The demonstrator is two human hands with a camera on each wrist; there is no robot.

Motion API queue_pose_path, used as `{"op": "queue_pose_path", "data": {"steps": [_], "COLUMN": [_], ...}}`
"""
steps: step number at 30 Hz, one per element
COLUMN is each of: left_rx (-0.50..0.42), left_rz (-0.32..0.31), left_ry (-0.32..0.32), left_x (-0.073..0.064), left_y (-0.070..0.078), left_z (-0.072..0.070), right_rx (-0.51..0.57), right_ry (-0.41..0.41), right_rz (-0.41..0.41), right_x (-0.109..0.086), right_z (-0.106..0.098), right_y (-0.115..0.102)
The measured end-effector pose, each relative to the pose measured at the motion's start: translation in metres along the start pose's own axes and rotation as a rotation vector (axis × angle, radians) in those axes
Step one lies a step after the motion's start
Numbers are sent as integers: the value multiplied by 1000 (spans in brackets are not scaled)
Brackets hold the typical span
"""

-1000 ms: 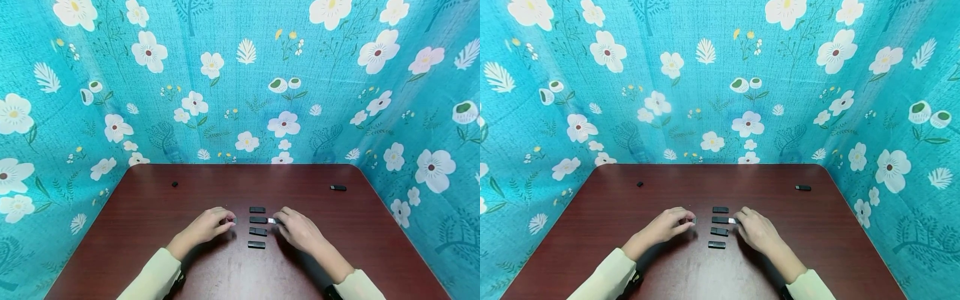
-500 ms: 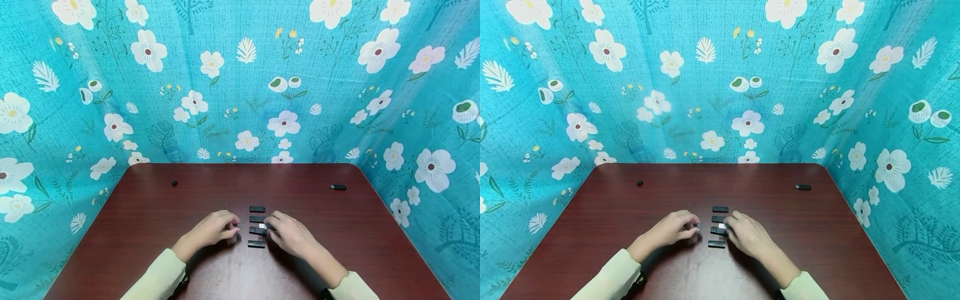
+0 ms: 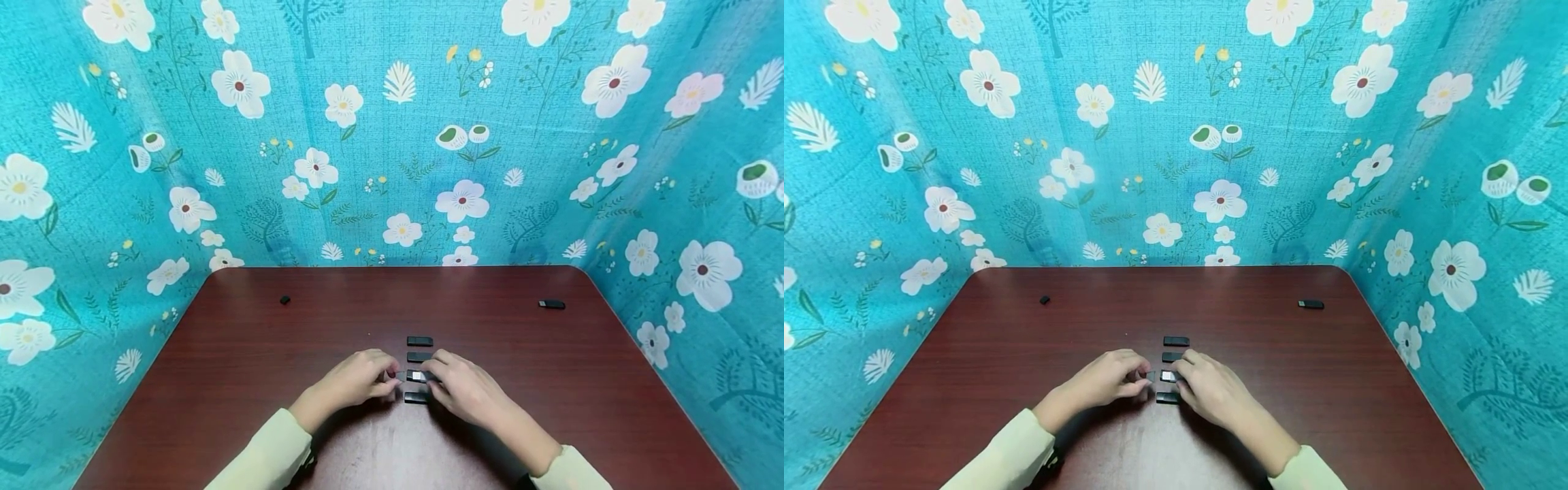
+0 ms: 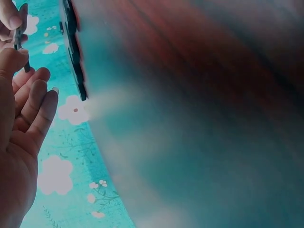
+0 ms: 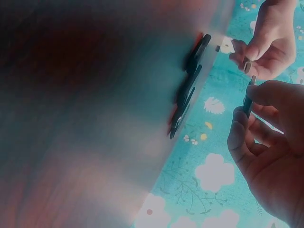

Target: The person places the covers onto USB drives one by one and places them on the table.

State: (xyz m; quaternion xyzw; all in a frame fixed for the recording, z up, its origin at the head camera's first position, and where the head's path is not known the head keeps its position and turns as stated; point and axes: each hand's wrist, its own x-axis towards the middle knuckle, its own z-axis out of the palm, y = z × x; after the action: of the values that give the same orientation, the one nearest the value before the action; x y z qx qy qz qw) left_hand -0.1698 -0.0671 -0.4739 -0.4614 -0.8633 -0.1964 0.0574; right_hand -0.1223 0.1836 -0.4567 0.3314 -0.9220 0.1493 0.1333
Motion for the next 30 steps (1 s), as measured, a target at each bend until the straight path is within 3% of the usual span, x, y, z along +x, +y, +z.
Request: {"op": "queue_pose_path", "data": {"steps": [15, 30], "left_rx": [-42, -50], "left_rz": [57, 66], "left_ry": [21, 24], "left_x": [4, 6], "left_y": [2, 6], "left_z": [5, 4], "right_rx": [-4, -4], "right_ry": [3, 2], "right_rz": [-23, -39], "right_x": [1, 0], "right_z": [2, 2], "right_y": [-3, -4]}}
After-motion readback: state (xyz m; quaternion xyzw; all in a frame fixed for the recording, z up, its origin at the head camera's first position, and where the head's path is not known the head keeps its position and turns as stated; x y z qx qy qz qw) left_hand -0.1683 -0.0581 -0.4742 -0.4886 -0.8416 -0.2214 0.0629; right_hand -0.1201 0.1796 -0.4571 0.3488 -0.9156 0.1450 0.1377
